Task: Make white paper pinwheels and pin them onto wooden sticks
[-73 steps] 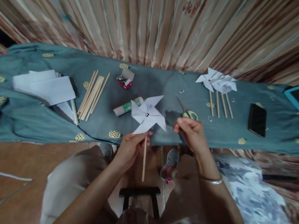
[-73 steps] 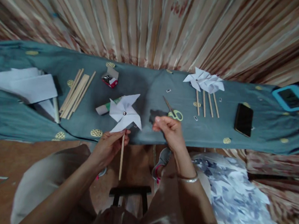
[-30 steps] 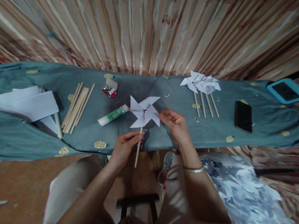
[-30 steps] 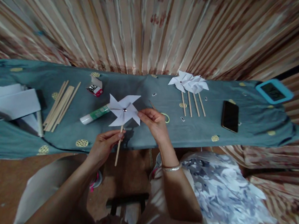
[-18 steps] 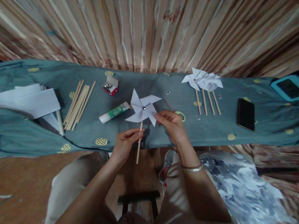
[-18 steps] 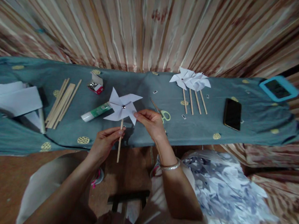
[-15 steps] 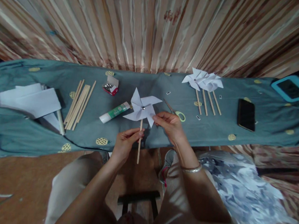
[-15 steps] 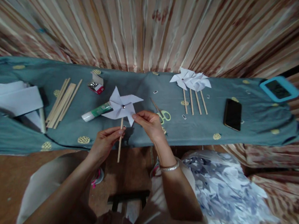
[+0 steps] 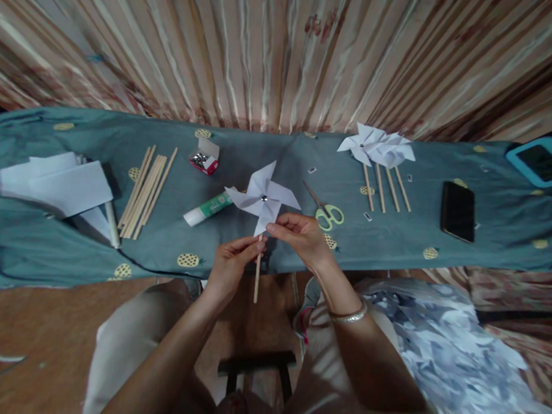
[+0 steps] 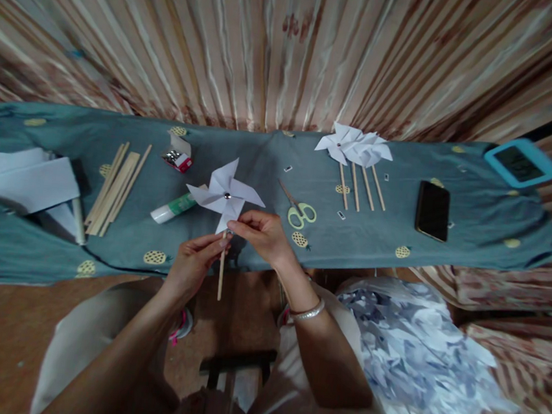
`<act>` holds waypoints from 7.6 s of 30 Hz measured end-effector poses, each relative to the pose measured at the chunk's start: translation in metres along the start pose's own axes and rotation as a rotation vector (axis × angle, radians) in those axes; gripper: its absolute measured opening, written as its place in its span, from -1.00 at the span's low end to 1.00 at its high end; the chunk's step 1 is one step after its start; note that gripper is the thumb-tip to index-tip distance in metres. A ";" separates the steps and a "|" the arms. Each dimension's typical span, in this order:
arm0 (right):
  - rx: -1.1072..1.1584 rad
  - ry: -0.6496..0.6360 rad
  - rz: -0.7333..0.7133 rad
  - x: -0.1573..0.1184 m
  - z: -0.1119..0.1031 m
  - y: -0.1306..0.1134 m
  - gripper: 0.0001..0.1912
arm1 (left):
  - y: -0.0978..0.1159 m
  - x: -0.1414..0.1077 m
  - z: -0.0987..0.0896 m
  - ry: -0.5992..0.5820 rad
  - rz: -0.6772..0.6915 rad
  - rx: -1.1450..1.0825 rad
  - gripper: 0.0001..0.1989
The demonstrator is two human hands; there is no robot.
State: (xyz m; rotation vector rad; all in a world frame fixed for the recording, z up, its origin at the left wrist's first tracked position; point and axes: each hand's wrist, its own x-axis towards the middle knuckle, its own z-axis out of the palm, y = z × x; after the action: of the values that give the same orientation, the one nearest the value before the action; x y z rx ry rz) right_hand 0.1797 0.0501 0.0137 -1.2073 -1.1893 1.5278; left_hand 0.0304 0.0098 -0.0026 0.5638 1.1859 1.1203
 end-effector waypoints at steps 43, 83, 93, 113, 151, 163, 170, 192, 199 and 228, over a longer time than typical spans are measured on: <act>0.060 0.146 -0.044 0.002 -0.013 0.000 -0.67 | 0.001 0.001 0.000 0.009 -0.016 -0.008 -0.65; 0.014 0.360 -0.101 0.014 -0.032 -0.001 -0.63 | 0.003 0.000 -0.001 -0.025 -0.056 0.040 -0.59; 0.031 0.306 -0.059 0.012 -0.026 -0.004 -0.68 | 0.001 0.000 -0.002 -0.038 -0.034 0.031 -0.63; -0.011 0.160 -0.025 0.001 -0.010 0.000 -0.65 | -0.002 0.001 -0.003 0.002 -0.016 0.008 -0.67; -0.147 0.419 -0.211 0.009 -0.036 -0.005 -0.65 | 0.001 0.002 -0.002 -0.026 -0.047 0.067 -0.57; -0.083 0.331 -0.144 0.011 -0.031 -0.004 -0.63 | -0.001 0.003 -0.004 -0.046 -0.039 0.056 -0.61; -0.026 0.315 -0.128 0.009 -0.028 -0.004 -0.67 | -0.002 0.002 -0.004 -0.037 -0.029 0.041 -0.64; -0.118 0.179 -0.134 -0.002 -0.014 0.003 -0.54 | -0.001 0.001 0.000 0.004 -0.002 0.024 -0.66; -0.150 0.136 -0.090 -0.008 -0.008 -0.001 -0.61 | -0.002 0.001 0.000 -0.001 -0.005 0.009 -0.65; -0.262 0.017 -0.080 -0.019 0.005 0.001 -0.57 | -0.005 0.001 -0.001 -0.026 0.067 0.043 -0.71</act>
State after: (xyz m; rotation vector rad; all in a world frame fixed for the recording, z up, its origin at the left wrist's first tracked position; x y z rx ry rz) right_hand 0.1782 0.0303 0.0167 -1.3220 -1.4426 1.3292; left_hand 0.0311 0.0087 -0.0074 0.6536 1.1784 1.1427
